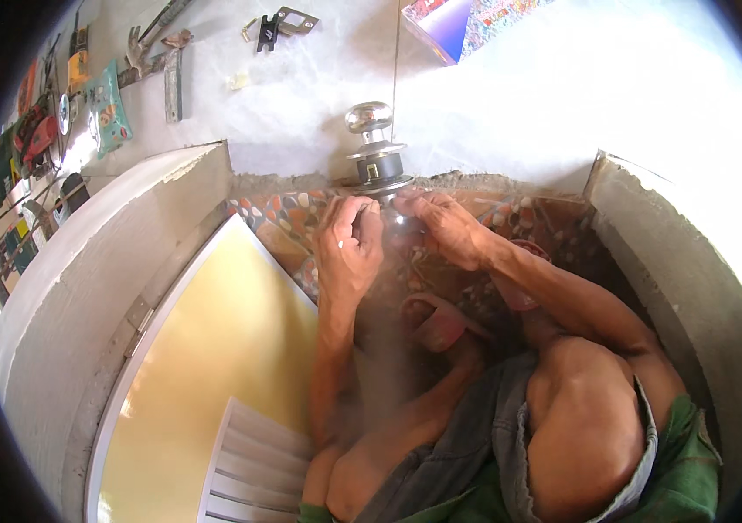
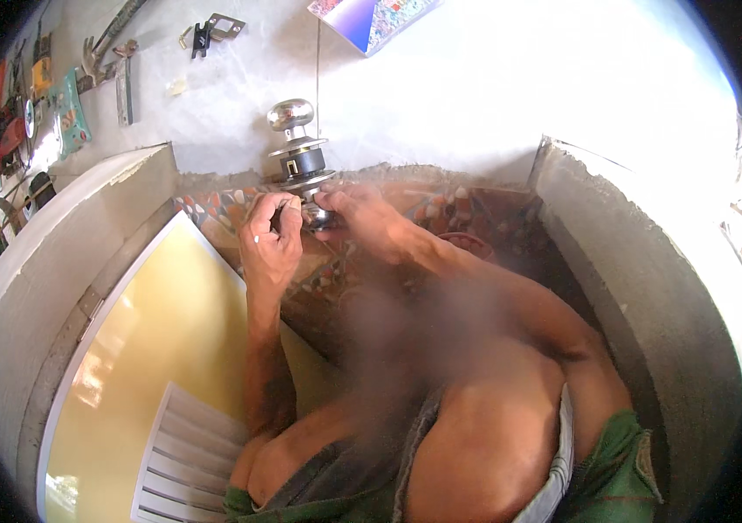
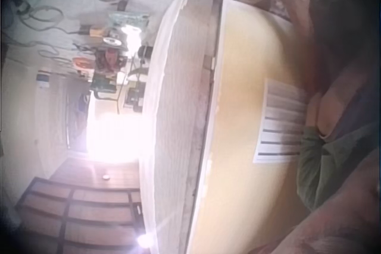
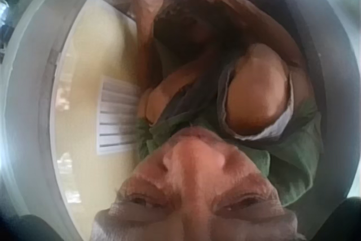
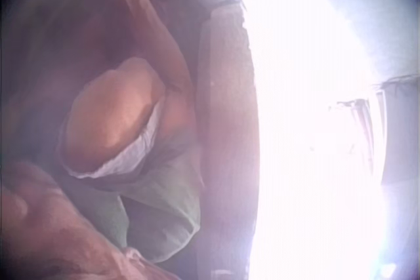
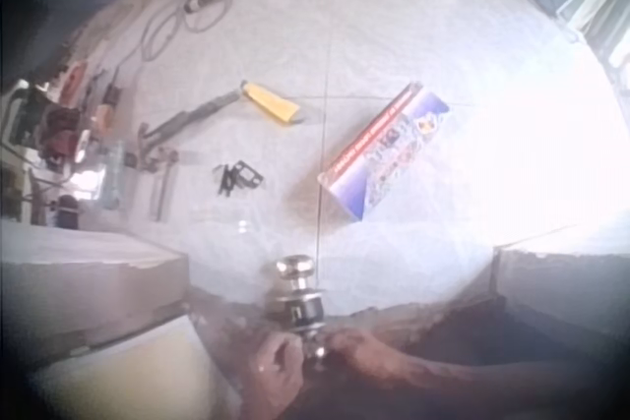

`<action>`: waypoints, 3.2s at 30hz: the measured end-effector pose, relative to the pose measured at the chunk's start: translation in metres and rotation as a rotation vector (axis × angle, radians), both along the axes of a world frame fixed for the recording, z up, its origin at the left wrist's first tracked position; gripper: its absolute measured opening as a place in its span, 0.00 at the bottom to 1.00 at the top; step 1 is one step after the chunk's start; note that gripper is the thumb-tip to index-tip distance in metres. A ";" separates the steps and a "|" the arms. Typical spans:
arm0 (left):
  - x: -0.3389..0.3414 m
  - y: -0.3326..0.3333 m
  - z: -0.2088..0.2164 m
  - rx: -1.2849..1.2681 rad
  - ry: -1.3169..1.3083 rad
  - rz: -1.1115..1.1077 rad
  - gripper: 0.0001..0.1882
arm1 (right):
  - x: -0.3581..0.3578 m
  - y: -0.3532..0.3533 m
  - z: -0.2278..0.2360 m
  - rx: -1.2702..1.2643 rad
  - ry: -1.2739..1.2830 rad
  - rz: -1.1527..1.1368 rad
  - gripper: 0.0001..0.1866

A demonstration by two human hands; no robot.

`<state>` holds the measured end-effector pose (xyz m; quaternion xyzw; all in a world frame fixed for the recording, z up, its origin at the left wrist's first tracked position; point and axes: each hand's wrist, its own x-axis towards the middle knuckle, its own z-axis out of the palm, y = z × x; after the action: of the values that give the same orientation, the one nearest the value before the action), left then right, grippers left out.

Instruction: The person sits on the floor and assembles a door knob by attaching two knobs to a central spindle and inserting a key. They then open a small plastic case to retrieve a small item and place it into the door knob assembly.

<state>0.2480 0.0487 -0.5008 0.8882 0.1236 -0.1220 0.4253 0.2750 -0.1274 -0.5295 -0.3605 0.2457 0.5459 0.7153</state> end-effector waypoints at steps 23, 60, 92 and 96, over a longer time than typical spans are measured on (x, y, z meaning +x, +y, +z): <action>0.000 -0.013 0.001 0.115 -0.145 -0.051 0.05 | -0.009 0.009 -0.011 -0.089 0.030 -0.075 0.15; -0.007 0.017 0.010 -0.220 0.094 0.425 0.08 | 0.009 -0.003 0.002 0.067 -0.234 -0.038 0.23; -0.009 0.000 0.047 -1.383 -0.135 0.678 0.28 | 0.027 0.028 0.090 0.181 -0.507 -0.090 0.28; -0.044 0.026 0.006 -1.418 -0.104 0.719 0.33 | 0.026 0.022 0.118 0.258 -0.510 -0.062 0.26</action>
<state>0.2039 0.0747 -0.4950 0.3160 0.2756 0.0148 0.9077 0.3012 -0.1051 -0.4111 -0.3844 -0.0026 0.4422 0.8104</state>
